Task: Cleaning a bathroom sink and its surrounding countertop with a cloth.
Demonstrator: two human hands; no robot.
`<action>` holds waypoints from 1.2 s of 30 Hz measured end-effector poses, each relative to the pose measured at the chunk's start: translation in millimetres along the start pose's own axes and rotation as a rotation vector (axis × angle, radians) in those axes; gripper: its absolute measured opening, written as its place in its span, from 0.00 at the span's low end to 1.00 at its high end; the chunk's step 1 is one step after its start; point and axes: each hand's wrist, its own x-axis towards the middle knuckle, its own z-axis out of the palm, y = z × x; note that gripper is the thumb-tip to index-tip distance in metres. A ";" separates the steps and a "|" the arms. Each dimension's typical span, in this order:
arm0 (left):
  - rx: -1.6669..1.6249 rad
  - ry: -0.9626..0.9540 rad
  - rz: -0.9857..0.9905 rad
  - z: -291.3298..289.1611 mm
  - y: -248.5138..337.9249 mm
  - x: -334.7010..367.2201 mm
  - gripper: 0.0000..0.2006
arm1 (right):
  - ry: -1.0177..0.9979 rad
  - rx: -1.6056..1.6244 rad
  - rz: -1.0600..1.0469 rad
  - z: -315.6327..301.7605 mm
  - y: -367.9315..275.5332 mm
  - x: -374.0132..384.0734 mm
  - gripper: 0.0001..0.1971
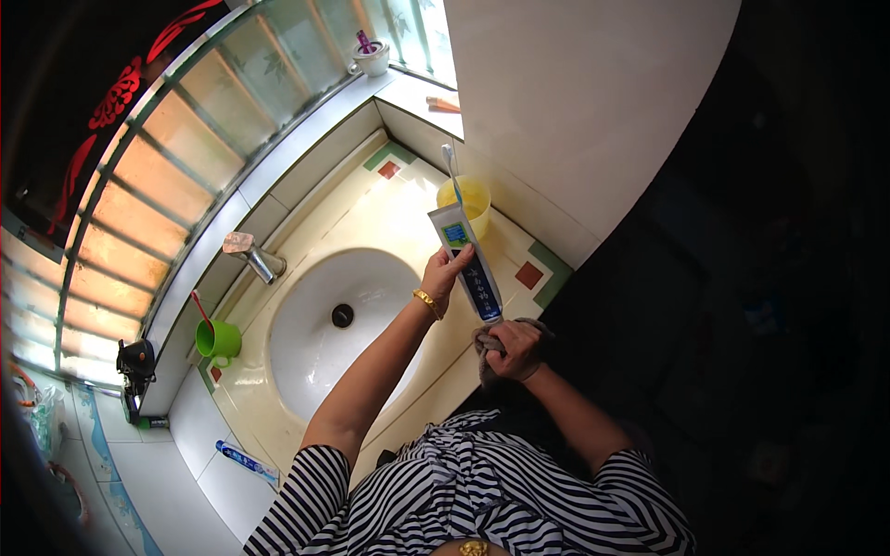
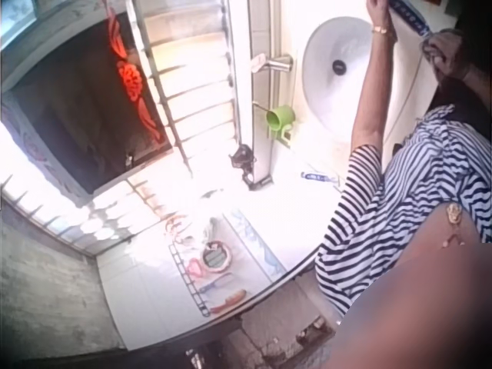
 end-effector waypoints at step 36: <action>1.830 -0.035 0.925 -5.1 209.0 126.0 0.15 | -0.057 1.656 0.754 -43.4 -94.4 121.4 0.20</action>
